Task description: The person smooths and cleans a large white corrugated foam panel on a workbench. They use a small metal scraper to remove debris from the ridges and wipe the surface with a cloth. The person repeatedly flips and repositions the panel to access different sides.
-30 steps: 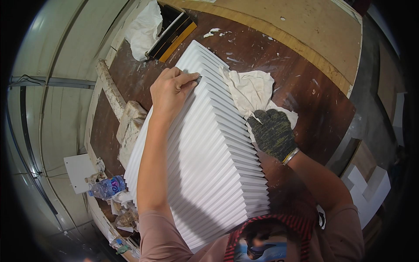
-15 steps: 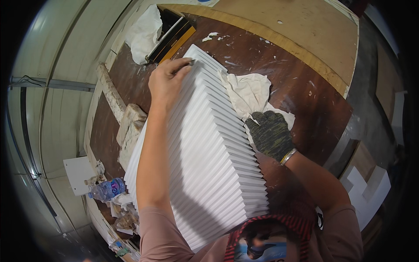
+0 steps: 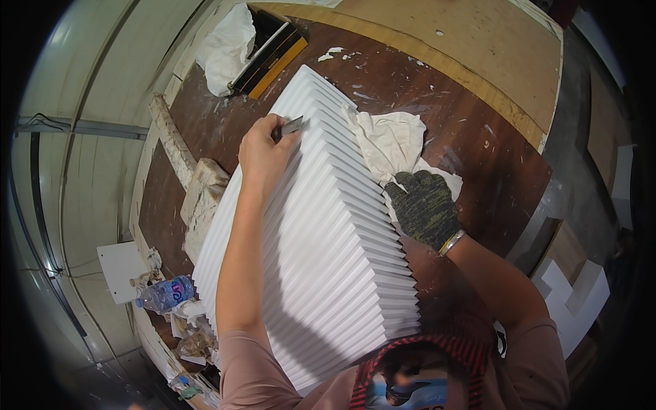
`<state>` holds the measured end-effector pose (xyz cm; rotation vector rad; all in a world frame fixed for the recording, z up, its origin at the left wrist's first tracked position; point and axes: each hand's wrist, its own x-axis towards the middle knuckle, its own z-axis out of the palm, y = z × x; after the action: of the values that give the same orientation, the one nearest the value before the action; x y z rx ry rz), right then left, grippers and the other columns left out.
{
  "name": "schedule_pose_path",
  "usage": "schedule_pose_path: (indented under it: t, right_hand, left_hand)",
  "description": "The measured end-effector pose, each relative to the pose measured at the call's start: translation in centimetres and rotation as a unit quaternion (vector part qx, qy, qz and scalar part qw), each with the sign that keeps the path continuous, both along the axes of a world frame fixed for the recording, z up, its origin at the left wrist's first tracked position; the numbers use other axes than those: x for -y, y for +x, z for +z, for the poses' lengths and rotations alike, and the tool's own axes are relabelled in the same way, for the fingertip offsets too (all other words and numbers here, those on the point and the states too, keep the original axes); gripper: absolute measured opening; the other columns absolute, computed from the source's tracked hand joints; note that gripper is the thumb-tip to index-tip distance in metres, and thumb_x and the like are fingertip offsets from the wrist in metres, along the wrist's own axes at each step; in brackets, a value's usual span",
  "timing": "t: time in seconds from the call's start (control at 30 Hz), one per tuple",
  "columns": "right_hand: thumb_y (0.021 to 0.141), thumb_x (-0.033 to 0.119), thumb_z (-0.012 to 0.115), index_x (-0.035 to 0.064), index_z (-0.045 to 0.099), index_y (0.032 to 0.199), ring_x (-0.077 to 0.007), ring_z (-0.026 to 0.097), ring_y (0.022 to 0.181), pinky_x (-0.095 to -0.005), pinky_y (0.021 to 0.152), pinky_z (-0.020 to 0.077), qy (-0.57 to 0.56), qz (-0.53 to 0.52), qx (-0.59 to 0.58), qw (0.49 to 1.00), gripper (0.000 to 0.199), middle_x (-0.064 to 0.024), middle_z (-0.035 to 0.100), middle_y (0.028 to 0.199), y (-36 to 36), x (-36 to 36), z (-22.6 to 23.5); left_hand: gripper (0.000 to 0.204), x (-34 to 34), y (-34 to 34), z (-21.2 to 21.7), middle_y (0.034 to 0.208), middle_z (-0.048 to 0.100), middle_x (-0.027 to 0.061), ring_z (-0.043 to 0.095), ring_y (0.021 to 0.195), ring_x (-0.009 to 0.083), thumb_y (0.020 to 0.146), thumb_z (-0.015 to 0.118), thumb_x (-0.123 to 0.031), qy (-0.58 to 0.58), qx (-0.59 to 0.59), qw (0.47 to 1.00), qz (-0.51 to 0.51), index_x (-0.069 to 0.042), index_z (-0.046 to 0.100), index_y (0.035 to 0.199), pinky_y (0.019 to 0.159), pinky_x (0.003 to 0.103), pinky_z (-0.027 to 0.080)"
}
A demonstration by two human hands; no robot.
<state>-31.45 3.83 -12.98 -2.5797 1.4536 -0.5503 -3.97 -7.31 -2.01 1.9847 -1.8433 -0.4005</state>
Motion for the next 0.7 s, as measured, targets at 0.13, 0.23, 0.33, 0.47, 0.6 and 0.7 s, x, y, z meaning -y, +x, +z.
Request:
schedule_pose_path:
  t: [0.13, 0.23, 0.33, 0.47, 0.6, 0.7]
  right_hand:
    - [0.090, 0.025, 0.059, 0.0136, 0.068, 0.114, -0.0286, 0.062, 0.093, -0.0465, 0.078, 0.0469, 0.008, -0.002, 0.009, 1.000, 0.028, -0.0086, 0.065, 0.111, 0.2, 0.2, 0.4]
    - [0.089, 0.026, 0.060, 0.0142, 0.068, 0.106, -0.0278, 0.062, 0.090, -0.0447, 0.077, 0.0468, -0.014, -0.012, 0.001, 1.000, 0.022, -0.0069, 0.065, 0.105, 0.4, 0.2, 0.9]
    - [0.087, 0.027, 0.062, 0.0156, 0.068, 0.101, -0.0268, 0.061, 0.087, -0.0439, 0.074, 0.0461, -0.050, -0.013, -0.024, 0.998, 0.018, -0.0050, 0.064, 0.100, 0.7, 0.0, 1.1]
    - [0.087, 0.023, 0.064, 0.0140, 0.069, 0.119, -0.0304, 0.061, 0.102, -0.0469, 0.089, 0.0461, -0.088, -0.012, -0.015, 0.996, 0.033, -0.0105, 0.066, 0.117, 0.6, -0.3, 0.3]
    - [0.089, 0.016, 0.063, 0.0097, 0.067, 0.127, -0.0360, 0.059, 0.114, -0.0496, 0.100, 0.0444, -0.090, 0.015, -0.005, 0.996, 0.038, -0.0165, 0.065, 0.125, 0.5, -0.6, -1.0]
    - [0.088, 0.011, 0.062, 0.0076, 0.069, 0.123, -0.0377, 0.059, 0.116, -0.0483, 0.102, 0.0453, -0.097, 0.022, -0.026, 0.995, 0.036, -0.0188, 0.065, 0.126, 0.1, -0.2, -1.7]
  left_hand:
    - [0.021, -2.5, 2.1, 0.0, 0.074, 0.063, 0.0068, 0.055, 0.065, 0.0171, 0.081, 0.078, -0.015, -0.036, -0.075, 0.996, 0.044, -0.002, 0.066, 0.092, 0.064, 0.032, 0.045]
    - [0.019, -6.9, 4.3, 0.7, 0.073, 0.060, 0.0045, 0.052, 0.066, 0.0112, 0.082, 0.076, -0.011, -0.046, -0.143, 0.985, 0.081, 0.000, 0.065, 0.091, 0.062, 0.028, 0.043]
    - [0.020, -13.0, 7.4, 1.9, 0.074, 0.059, 0.0038, 0.051, 0.067, 0.0092, 0.082, 0.077, -0.010, -0.059, -0.171, 0.974, 0.138, 0.002, 0.064, 0.091, 0.063, 0.026, 0.043]
    - [0.022, -22.3, 13.6, 3.2, 0.079, 0.061, 0.0054, 0.053, 0.070, 0.0120, 0.080, 0.077, -0.010, -0.116, -0.106, 0.961, 0.228, 0.003, 0.064, 0.094, 0.066, 0.027, 0.045]
    - [0.027, -36.4, 20.6, 5.7, 0.081, 0.065, 0.0081, 0.057, 0.071, 0.0189, 0.083, 0.077, -0.023, -0.146, -0.008, 0.895, 0.420, -0.002, 0.067, 0.096, 0.071, 0.033, 0.048]
    - [0.029, -48.2, 23.5, 6.0, 0.076, 0.063, 0.0080, 0.057, 0.070, 0.0219, 0.084, 0.077, -0.028, -0.150, 0.047, 0.823, 0.546, -0.002, 0.068, 0.094, 0.068, 0.035, 0.046]
